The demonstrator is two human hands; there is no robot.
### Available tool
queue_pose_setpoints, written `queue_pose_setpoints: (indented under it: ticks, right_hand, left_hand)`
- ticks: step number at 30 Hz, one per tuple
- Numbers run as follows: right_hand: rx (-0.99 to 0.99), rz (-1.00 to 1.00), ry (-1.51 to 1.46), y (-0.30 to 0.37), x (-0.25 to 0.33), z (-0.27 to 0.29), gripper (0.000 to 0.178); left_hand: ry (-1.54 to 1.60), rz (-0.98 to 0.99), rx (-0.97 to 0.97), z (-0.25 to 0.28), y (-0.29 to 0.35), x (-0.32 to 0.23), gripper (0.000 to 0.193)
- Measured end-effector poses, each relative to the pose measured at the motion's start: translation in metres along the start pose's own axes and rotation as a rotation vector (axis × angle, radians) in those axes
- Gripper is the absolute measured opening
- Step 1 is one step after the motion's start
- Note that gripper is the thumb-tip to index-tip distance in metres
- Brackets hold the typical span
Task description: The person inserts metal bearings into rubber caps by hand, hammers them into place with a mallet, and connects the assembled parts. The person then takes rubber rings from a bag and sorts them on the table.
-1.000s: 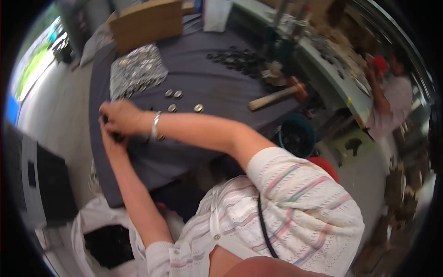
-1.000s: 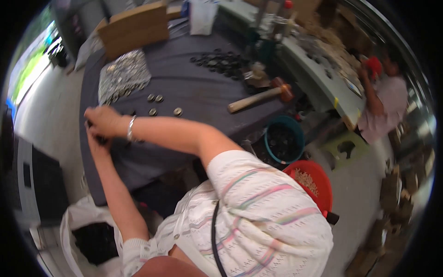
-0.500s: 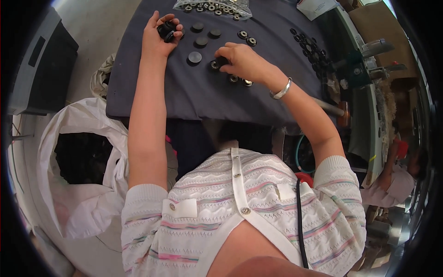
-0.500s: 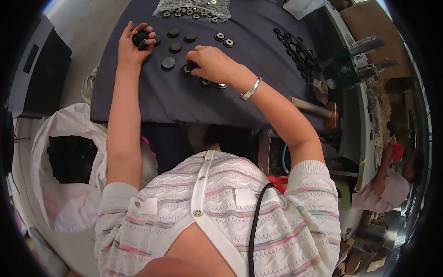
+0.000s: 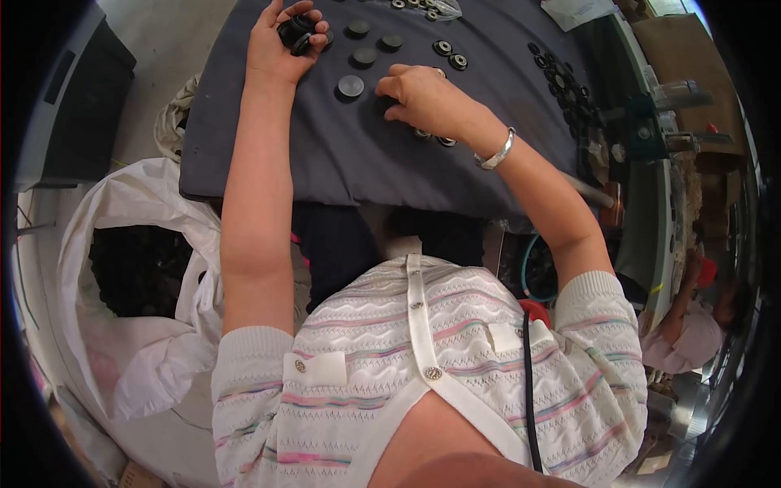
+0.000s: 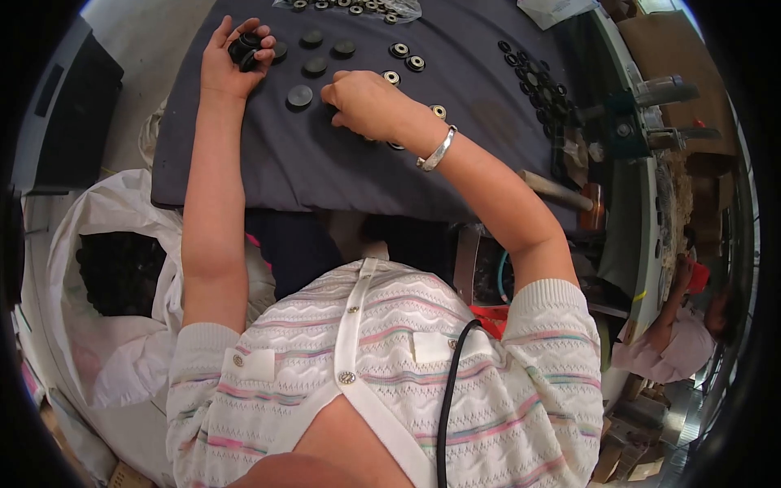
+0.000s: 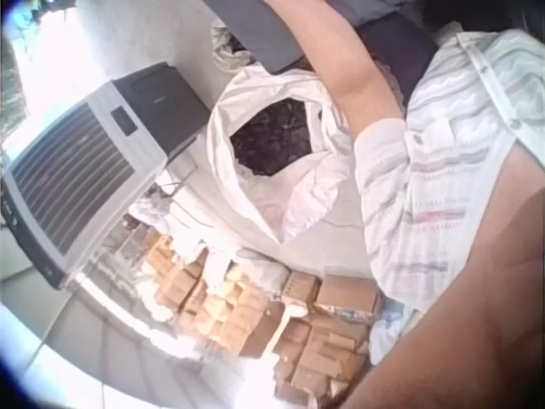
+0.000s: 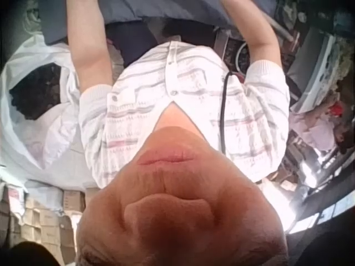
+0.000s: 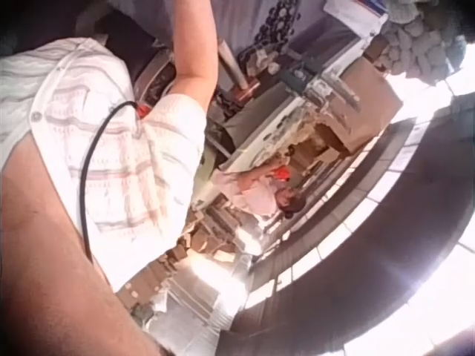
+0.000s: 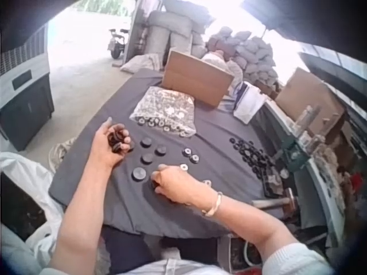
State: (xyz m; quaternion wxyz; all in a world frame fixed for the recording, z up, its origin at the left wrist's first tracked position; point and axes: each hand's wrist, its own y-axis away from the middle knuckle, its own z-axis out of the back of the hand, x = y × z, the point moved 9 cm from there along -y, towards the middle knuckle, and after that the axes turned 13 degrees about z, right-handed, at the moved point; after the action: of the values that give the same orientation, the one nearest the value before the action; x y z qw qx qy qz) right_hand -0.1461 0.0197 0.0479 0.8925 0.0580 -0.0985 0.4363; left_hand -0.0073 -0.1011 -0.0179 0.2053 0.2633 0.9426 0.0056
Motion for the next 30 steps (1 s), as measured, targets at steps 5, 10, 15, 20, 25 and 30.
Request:
queue_pose_setpoints:
  ticks: [5,10,15,20,25,30]
  right_hand:
    - [-0.021,0.003,0.090,0.001,0.005,0.007,0.030]
    - [0.016,-0.094,0.117,-0.005,0.004,0.012,0.033]
    - [-0.434,0.101,0.261,-0.051,0.037,0.068,0.028]
    - [-0.481,0.103,0.238,-0.088,0.030,0.067,0.023]
    - [-0.315,-0.032,0.204,-0.106,0.000,0.059,0.026]
    - [-0.588,-0.119,-0.421,-0.053,-0.025,0.084,0.021]
  left_hand:
    - [-0.014,-0.026,-0.036,-0.016,0.006,0.003,0.039]
    - [0.014,-0.022,-0.154,-0.010,0.013,0.009,0.039]
    - [-0.018,-0.002,-0.175,-0.009,0.014,0.011,0.039]
    - [-0.070,-0.011,-0.219,-0.015,0.009,0.016,0.034]
    - [-0.138,-0.036,-0.194,-0.012,0.003,0.015,0.028]
    - [-0.185,0.071,-0.081,-0.009,0.004,0.015,0.032]
